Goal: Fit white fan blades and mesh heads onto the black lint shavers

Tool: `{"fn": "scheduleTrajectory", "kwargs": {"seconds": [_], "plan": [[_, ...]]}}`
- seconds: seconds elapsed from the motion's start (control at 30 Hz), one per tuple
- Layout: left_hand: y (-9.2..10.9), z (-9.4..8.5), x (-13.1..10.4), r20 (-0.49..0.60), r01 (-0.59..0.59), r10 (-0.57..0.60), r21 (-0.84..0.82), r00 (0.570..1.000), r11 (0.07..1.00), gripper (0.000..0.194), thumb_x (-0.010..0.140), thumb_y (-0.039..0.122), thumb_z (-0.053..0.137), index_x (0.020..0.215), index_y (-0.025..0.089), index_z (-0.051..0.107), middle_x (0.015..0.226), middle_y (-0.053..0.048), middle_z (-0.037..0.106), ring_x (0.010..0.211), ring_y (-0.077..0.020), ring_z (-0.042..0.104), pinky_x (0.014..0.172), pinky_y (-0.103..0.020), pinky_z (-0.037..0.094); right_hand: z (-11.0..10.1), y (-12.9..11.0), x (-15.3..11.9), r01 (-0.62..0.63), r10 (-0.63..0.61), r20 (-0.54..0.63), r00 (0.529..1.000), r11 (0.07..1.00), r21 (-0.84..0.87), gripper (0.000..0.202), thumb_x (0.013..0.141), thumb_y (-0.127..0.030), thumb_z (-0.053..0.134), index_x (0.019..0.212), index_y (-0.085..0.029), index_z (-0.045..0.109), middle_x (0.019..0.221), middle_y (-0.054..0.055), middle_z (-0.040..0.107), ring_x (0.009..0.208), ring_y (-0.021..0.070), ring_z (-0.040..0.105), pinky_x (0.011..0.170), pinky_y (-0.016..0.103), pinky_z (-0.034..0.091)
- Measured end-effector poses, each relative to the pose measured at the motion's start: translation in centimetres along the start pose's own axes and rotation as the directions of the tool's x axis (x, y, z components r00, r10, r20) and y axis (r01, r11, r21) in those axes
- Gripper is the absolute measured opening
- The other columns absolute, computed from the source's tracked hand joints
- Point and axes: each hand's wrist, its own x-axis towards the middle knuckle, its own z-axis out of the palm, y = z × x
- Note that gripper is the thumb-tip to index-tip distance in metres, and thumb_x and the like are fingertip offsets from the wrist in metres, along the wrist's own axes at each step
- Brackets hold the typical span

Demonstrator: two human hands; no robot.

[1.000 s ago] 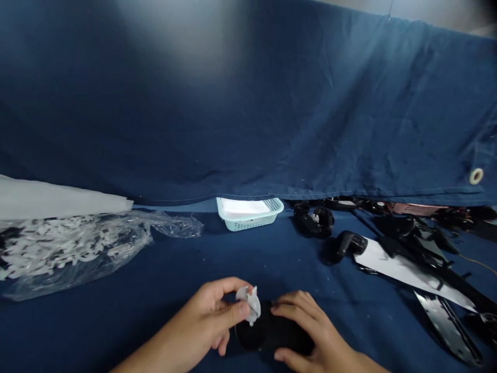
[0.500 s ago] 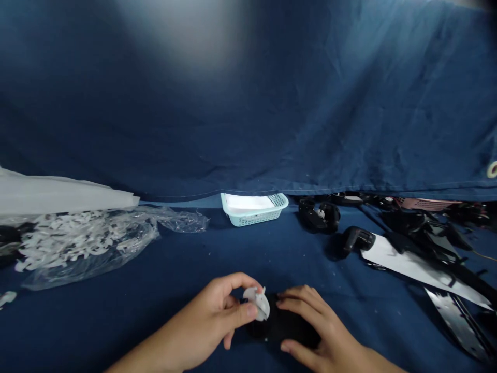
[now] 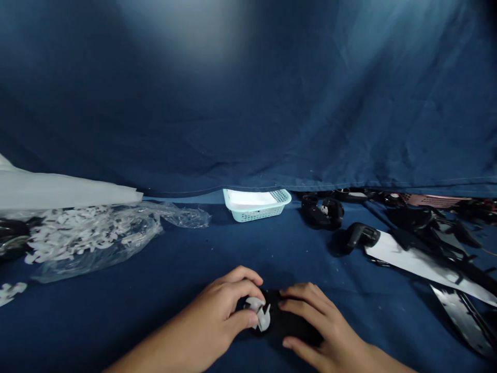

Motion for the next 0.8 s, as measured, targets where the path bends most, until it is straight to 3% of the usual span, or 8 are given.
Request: {"fn": "scheduleTrajectory", "kwargs": {"seconds": [0.1,0.27,0.53,0.8], "plan": [[0.0,-0.1,-0.3,0.015,-0.040,0.039,0.106,0.999,0.994,0.021,0.093,0.019,0.049,0.097,0.029,0.066,0.128,0.002,0.054,0.107,-0.0200,0.057,0.096,-0.033,0.039,0.0,0.0,0.0,0.002,-0.002,-0.001,1.000,1.000,0.000,0.033,0.087,-0.029,0.066,0.117,-0.019,0.061,0.117,0.013,0.067,0.103,0.0264,0.066,0.089,0.041,0.055],[0.1,-0.2,-0.5,0.093,-0.064,0.042,0.248,0.995,0.967,0.022,0.096,0.020,0.047,0.099,0.031,0.065,0.110,0.003,0.057,0.089,-0.0172,0.060,0.081,-0.030,0.042,0.1,0.0,-0.1,0.014,-0.014,0.024,1.000,1.000,0.014,0.035,0.087,-0.026,0.066,0.120,-0.018,0.059,0.120,0.014,0.065,0.105,0.0268,0.064,0.088,0.041,0.055],[1.2,-1.0,-0.7,0.113,-0.046,0.017,0.259,0.993,0.965,0.015,0.094,0.023,0.054,0.103,0.032,0.063,0.104,0.006,0.063,0.093,-0.0177,0.061,0.082,-0.029,0.039,0.3,0.0,-0.3,0.061,-0.062,0.017,0.998,0.998,0.025,0.036,0.089,-0.023,0.065,0.123,-0.018,0.054,0.121,0.015,0.063,0.109,0.0271,0.060,0.090,0.043,0.054],[0.1,-0.4,-0.3,0.091,-0.160,0.138,0.330,0.986,0.930,0.018,0.096,0.025,0.052,0.104,0.031,0.067,0.101,0.002,0.063,0.085,-0.0177,0.064,0.073,-0.028,0.042,0.1,0.0,-0.2,0.056,-0.056,0.026,0.998,0.998,0.015,0.035,0.089,-0.023,0.064,0.123,-0.018,0.056,0.121,0.014,0.064,0.109,0.0262,0.062,0.090,0.041,0.054]]}}
